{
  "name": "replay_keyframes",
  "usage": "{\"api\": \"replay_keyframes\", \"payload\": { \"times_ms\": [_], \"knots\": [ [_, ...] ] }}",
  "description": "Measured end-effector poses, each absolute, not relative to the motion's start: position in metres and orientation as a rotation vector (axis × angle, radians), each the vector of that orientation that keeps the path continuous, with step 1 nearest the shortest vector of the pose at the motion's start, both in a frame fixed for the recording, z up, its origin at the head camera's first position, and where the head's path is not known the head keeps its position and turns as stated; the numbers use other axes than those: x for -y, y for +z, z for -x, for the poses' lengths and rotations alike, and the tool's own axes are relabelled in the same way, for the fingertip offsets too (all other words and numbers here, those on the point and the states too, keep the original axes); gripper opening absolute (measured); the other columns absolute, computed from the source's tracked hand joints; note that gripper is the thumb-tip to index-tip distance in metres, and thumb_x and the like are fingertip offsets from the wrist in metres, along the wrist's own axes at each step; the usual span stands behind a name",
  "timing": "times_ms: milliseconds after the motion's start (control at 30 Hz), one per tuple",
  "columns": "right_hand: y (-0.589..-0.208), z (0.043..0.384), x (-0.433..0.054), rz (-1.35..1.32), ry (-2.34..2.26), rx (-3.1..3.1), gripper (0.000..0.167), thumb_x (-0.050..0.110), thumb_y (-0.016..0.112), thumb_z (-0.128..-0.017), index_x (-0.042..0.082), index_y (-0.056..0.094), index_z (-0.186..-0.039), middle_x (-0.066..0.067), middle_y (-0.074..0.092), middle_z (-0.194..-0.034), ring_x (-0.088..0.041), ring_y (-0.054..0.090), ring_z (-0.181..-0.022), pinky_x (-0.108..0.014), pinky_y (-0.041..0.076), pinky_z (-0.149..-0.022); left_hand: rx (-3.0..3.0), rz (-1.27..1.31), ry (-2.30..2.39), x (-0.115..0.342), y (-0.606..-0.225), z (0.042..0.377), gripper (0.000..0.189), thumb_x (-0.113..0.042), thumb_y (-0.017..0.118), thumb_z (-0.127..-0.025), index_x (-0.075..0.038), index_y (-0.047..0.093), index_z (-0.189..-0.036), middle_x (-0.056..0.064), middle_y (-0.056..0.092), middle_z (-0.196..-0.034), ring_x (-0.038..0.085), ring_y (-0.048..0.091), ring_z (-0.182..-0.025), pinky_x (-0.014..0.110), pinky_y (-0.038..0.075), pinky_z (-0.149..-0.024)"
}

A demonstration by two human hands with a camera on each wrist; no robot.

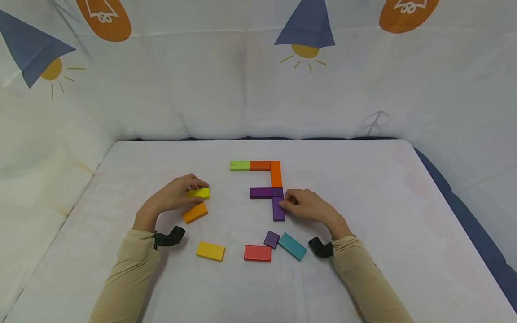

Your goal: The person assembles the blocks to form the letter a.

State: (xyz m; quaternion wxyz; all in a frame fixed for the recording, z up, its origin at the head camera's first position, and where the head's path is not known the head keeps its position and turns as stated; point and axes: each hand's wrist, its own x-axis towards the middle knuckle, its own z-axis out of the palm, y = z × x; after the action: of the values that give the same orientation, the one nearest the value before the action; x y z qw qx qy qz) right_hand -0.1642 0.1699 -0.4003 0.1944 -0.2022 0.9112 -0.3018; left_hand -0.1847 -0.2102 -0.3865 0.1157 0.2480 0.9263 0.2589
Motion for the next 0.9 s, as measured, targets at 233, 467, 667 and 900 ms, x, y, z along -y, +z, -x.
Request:
{"api": "replay_keyframes", "payload": {
  "times_ms": [233,467,667,900],
  "knots": [
    [-0.400,0.163,-0.169,0.564,-0.838,-2.562,0.020,0.032,0.056,-0.094,0.012,0.059,-0.092,0.003,0.055,-0.075,-0.016,0.049,-0.072,-0.030,0.041,-0.062,-2.716,-0.737,0.771,0.209,-0.387,0.184,0.038,-0.016,0.072,-0.084,-0.006,0.063,-0.120,0.006,0.058,-0.104,0.024,0.055,-0.099,0.041,0.046,-0.087],
    [-0.399,0.164,-0.169,0.549,-0.832,-2.565,0.022,0.033,0.056,-0.094,0.011,0.059,-0.093,0.002,0.055,-0.075,-0.016,0.050,-0.072,-0.030,0.042,-0.062,-2.737,-0.742,0.751,0.207,-0.389,0.186,0.038,-0.017,0.071,-0.084,-0.007,0.064,-0.120,0.005,0.059,-0.104,0.022,0.055,-0.099,0.040,0.046,-0.086],
    [-0.400,0.164,-0.169,0.556,-0.826,-2.563,0.022,0.034,0.056,-0.094,0.012,0.058,-0.092,0.002,0.054,-0.074,-0.016,0.049,-0.071,-0.030,0.041,-0.061,-2.751,-0.726,0.748,0.203,-0.389,0.185,0.039,-0.018,0.071,-0.085,-0.007,0.063,-0.121,0.005,0.059,-0.106,0.022,0.055,-0.100,0.041,0.046,-0.087],
    [-0.401,0.164,-0.169,0.567,-0.835,-2.561,0.023,0.034,0.057,-0.093,0.012,0.058,-0.090,0.002,0.054,-0.072,-0.015,0.049,-0.069,-0.029,0.040,-0.059,-2.770,-0.733,0.730,0.199,-0.391,0.185,0.040,-0.021,0.070,-0.086,-0.008,0.062,-0.123,0.006,0.058,-0.109,0.022,0.055,-0.102,0.041,0.046,-0.088]
  ]
}}
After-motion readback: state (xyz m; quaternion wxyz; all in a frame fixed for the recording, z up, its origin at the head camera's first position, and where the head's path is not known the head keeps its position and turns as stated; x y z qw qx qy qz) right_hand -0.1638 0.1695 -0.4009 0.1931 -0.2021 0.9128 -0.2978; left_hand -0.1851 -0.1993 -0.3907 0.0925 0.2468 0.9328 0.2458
